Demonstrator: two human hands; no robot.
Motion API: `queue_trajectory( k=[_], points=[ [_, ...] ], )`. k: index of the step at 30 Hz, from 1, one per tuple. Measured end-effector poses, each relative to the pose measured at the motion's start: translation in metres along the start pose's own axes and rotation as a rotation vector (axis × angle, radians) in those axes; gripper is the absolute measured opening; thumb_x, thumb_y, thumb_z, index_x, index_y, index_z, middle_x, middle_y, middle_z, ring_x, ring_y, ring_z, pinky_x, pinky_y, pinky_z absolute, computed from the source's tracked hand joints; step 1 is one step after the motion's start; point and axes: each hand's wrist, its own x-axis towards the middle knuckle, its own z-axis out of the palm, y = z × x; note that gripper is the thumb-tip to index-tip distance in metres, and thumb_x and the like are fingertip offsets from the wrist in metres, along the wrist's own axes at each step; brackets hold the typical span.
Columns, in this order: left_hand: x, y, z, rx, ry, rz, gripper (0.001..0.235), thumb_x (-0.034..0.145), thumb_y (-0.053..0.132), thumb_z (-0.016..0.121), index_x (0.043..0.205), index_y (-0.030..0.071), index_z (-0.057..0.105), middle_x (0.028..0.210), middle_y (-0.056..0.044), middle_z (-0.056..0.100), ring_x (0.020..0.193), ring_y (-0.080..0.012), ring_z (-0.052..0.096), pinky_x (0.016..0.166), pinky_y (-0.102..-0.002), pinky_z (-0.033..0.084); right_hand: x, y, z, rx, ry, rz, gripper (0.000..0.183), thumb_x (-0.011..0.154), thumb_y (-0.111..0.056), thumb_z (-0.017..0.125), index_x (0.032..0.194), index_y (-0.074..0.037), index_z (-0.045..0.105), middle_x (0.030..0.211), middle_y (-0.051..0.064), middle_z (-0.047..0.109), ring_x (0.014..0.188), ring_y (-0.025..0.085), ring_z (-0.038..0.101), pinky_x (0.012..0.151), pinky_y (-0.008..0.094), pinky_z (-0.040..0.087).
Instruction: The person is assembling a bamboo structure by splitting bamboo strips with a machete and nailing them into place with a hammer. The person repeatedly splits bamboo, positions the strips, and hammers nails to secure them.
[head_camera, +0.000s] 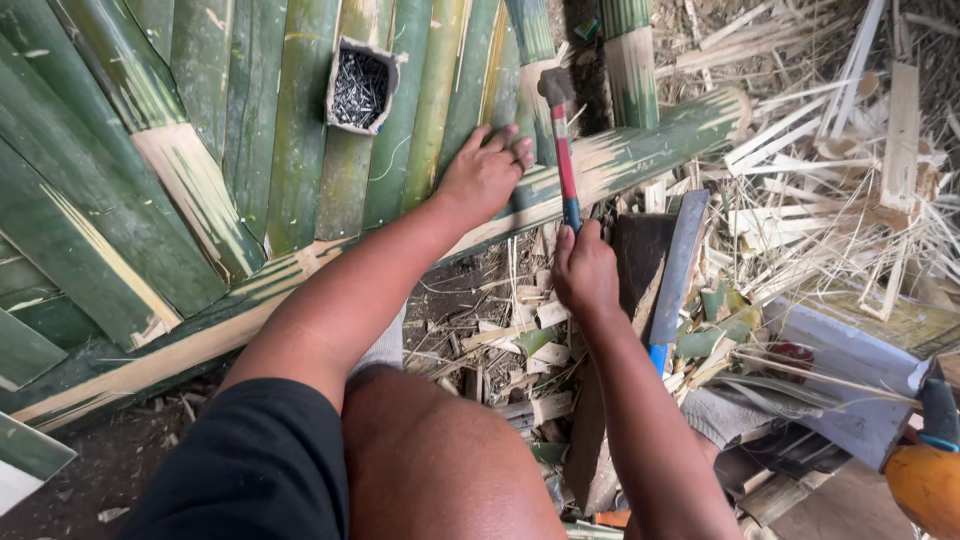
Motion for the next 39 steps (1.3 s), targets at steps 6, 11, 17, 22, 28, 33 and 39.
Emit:
queue_trajectory(
  k=[6,11,17,22,28,33,39],
  points=[
    [-0.008,-0.002,-0.001,0.081,-0.059,0.005,0.043,0.096,0.013,0.050,0.133,0.004,0.069,0.138,-0.008,0.064,0.143,-0.0261,0.047,0.121,-0.051,0.030,-0.001,0.006,0.015,-0.005,-0.053,-0.034,0.034,0.108,-0.031,0.048,0.101,0.002,0.048,0.075,0.032,0.064,0.073,0.055,0.062,0.065,0.062,0.047],
    [-0.020,-0.006,-0.049,-0.235,0.044,-0.064,0.038,0.094,0.009,0.052,0.128,0.010,0.071,0.125,-0.011,0.071,0.120,-0.0275,0.062,0.104,-0.047,0.047,-0.033,0.002,0.025,0.241,0.002,0.060,0.033,0.106,-0.033,0.045,0.096,-0.002,0.051,0.071,0.026,0.064,0.065,0.049,0.065,0.060,0.057,0.049],
    [-0.067,-0.062,-0.152,0.066,0.465,-0.365,0.018,0.097,0.006,0.062,0.111,0.005,0.072,0.101,-0.014,0.071,0.099,-0.0342,0.062,0.084,-0.048,0.053,-0.104,-0.025,0.055,0.296,-0.050,0.103,0.029,0.104,-0.032,0.048,0.101,-0.003,0.051,0.070,0.027,0.065,0.068,0.052,0.063,0.060,0.059,0.047],
    [-0.054,-0.097,-0.163,0.464,-0.069,-0.385,0.011,0.082,0.008,0.066,0.086,0.010,0.077,0.091,-0.010,0.072,0.107,-0.0334,0.061,0.077,-0.046,0.053,-0.098,-0.027,0.038,0.118,-0.117,0.133,0.028,0.103,-0.030,0.048,0.110,-0.002,0.049,0.071,0.030,0.066,0.067,0.054,0.063,0.062,0.062,0.048],
    [-0.045,-0.092,-0.164,0.420,0.053,-0.311,0.008,0.086,0.009,0.069,0.091,0.010,0.075,0.094,-0.011,0.071,0.102,-0.0340,0.061,0.077,-0.048,0.052,-0.081,-0.013,0.018,0.004,-0.137,0.096,0.031,0.105,-0.030,0.047,0.102,0.000,0.044,0.070,0.030,0.065,0.065,0.054,0.063,0.061,0.062,0.049],
    [-0.044,-0.071,-0.170,0.083,0.399,-0.240,0.008,0.082,-0.002,0.067,0.088,0.000,0.063,0.105,-0.016,0.068,0.097,-0.0314,0.066,0.080,-0.044,0.056,-0.086,-0.008,0.020,0.025,-0.168,0.133,0.031,0.106,-0.031,0.046,0.102,0.000,0.043,0.071,0.031,0.065,0.066,0.054,0.063,0.062,0.062,0.049],
    [-0.026,-0.008,-0.128,-0.660,0.366,-0.270,0.006,0.086,-0.004,0.061,0.088,0.001,0.060,0.078,-0.009,0.067,0.065,-0.0186,0.068,0.058,-0.035,0.054,-0.081,-0.002,0.008,0.109,-0.128,0.174,0.028,0.104,-0.030,0.047,0.109,-0.003,0.049,0.076,0.032,0.065,0.073,0.055,0.062,0.065,0.063,0.046]
  ],
)
